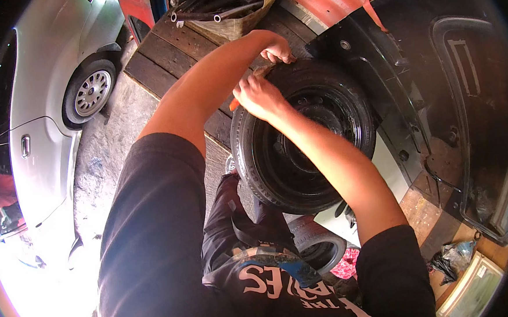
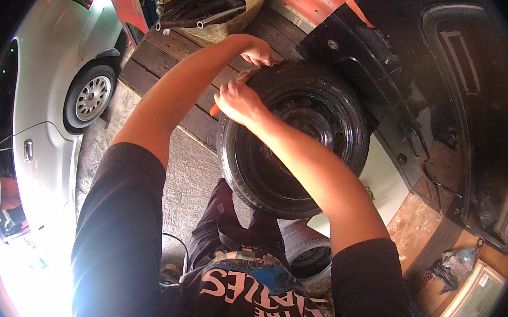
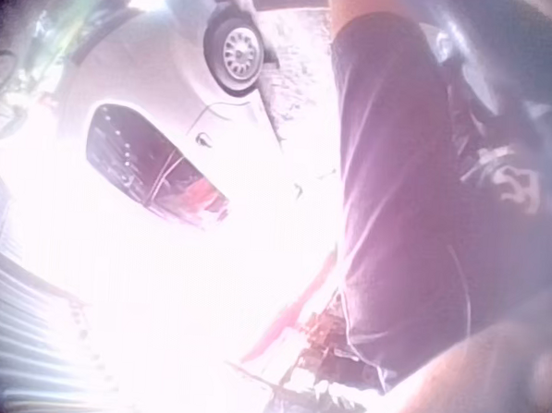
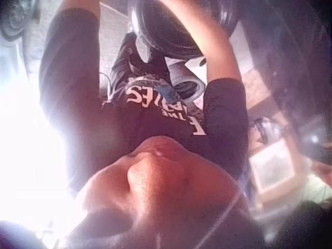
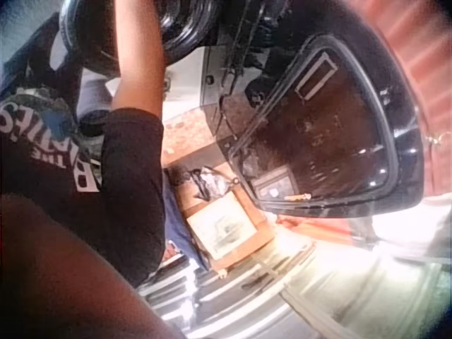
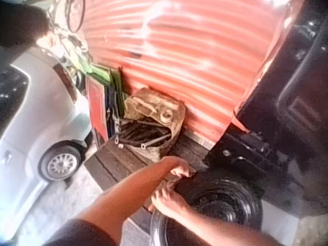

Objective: The person uses a small brush to scrub the surface of a car tire resting on a wooden workbench. The person repeatedly brushes the tire's sidewall and inner rim area throughout the clip.

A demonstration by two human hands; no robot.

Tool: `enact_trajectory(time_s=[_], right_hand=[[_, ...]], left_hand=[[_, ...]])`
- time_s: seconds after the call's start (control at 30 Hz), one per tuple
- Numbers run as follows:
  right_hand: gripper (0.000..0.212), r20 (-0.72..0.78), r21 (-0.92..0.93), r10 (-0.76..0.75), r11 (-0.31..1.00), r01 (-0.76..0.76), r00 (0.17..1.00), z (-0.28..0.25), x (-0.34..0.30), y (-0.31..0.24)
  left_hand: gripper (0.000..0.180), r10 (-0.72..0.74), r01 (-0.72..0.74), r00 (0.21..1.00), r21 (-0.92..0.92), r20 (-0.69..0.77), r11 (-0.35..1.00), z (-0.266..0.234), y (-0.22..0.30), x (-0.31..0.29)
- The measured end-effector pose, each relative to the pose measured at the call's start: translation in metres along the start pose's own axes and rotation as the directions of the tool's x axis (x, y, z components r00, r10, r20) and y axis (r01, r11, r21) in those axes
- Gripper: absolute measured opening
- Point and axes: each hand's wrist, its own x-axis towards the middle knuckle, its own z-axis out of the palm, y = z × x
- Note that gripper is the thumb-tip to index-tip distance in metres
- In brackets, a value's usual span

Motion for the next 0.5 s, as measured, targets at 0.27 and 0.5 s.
enact_trajectory(time_s=[0.27,0.5], right_hand=[[0.017,-0.061,0.365,-0.070,0.927,0.087,0.996,-0.046,-0.026,-0.069],[0.025,0.034,0.649,-0.286,0.735,0.196,0.958,-0.072,-0.072,-0.161]], left_hand=[[0.058,-0.032,0.029,0.994,0.034,0.103,0.999,-0.003,0.005,-0.010],[0.058,-0.031,0.031,1.000,0.030,0.001,0.999,0.002,0.001,-0.011]])
